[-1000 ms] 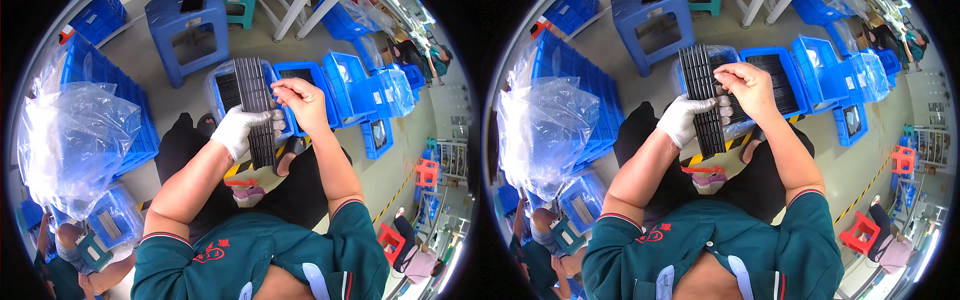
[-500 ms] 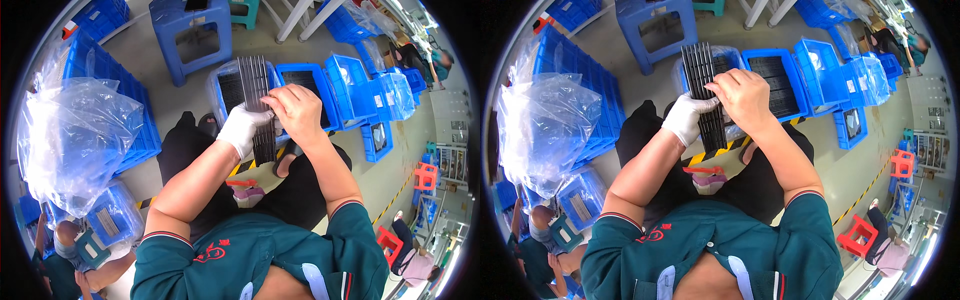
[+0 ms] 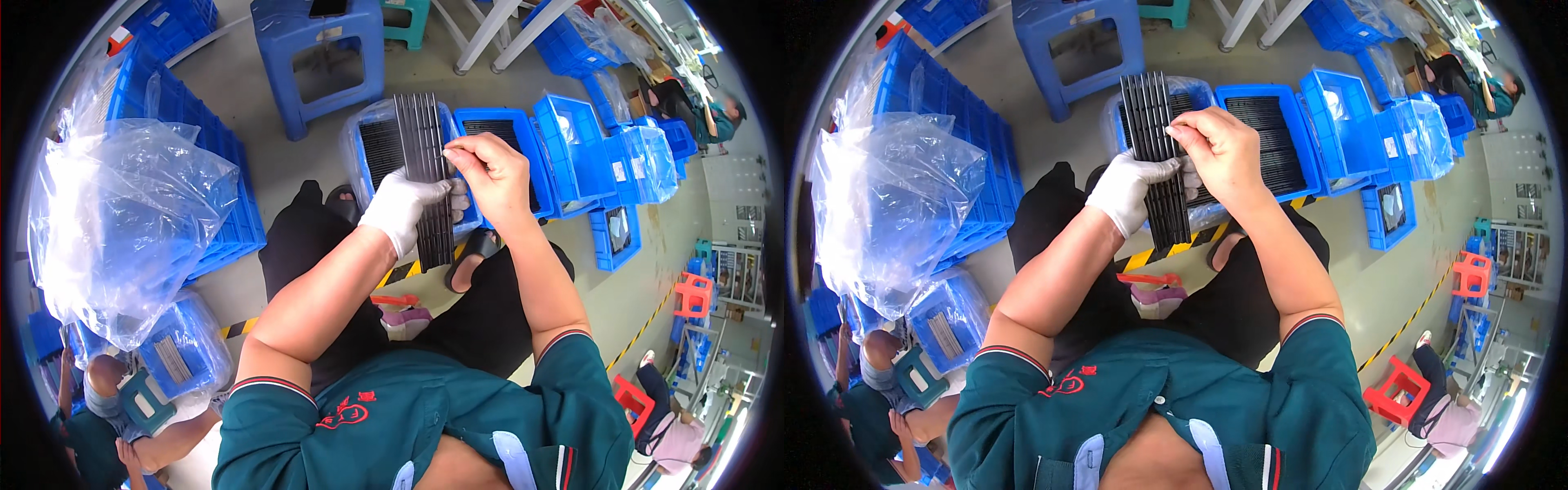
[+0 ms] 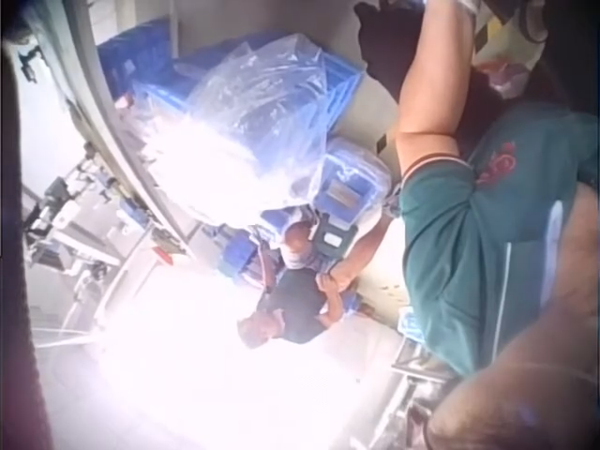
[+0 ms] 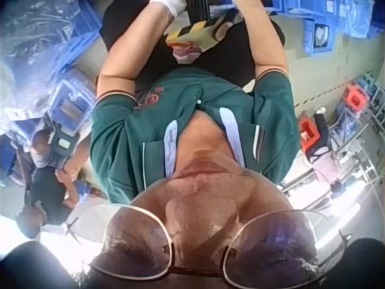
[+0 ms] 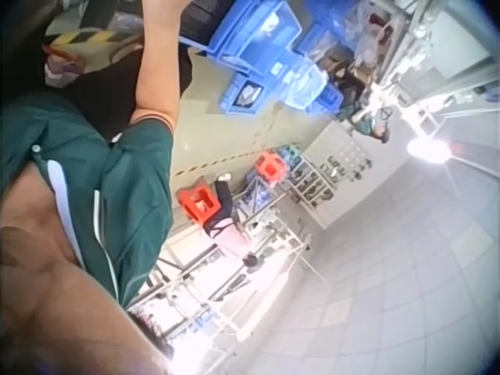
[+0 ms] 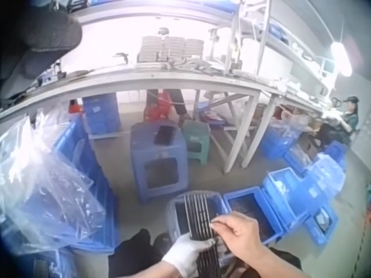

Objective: Inspecting, wiping, and sorting thin black metal rods into plastic bins.

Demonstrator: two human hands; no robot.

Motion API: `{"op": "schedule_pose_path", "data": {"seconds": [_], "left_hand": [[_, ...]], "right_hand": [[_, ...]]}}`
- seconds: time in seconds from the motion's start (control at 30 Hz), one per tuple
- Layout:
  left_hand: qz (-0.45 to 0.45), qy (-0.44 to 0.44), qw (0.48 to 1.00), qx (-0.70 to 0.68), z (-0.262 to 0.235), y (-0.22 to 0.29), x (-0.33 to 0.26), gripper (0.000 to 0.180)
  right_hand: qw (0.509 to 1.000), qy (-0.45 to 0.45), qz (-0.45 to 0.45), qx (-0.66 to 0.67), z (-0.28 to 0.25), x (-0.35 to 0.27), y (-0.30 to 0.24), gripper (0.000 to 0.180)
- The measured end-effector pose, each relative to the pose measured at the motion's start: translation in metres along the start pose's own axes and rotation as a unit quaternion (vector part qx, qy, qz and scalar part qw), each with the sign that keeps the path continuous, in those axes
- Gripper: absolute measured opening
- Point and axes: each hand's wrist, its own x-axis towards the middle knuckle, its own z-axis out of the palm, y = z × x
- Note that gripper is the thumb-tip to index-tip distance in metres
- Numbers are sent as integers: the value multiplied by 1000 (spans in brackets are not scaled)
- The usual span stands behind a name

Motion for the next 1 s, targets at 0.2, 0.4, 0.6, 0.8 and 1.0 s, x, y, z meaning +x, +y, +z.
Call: {"op": "schedule_pose_path", "data": {"seconds": [0.2,0.4,0.6,0.8,1.0], "left_hand": [[4,3,1000,-7,0,0,-1,21],[3,6,1000,3,-1,-1,1,24],[17,4,1000,6,-1,-3,1,24],[79,47,992,83,1,-6,3,25],[72,36,996,39,3,-1,1,21]], "right_hand": [[998,-9,-37,-46,-2,1,-3,7],[996,-9,-70,-60,-3,0,-4,7],[989,-4,-113,-100,-2,1,-4,8],[942,-2,-235,-238,6,-3,-7,13],[963,29,-189,-187,2,1,-12,11]]}}
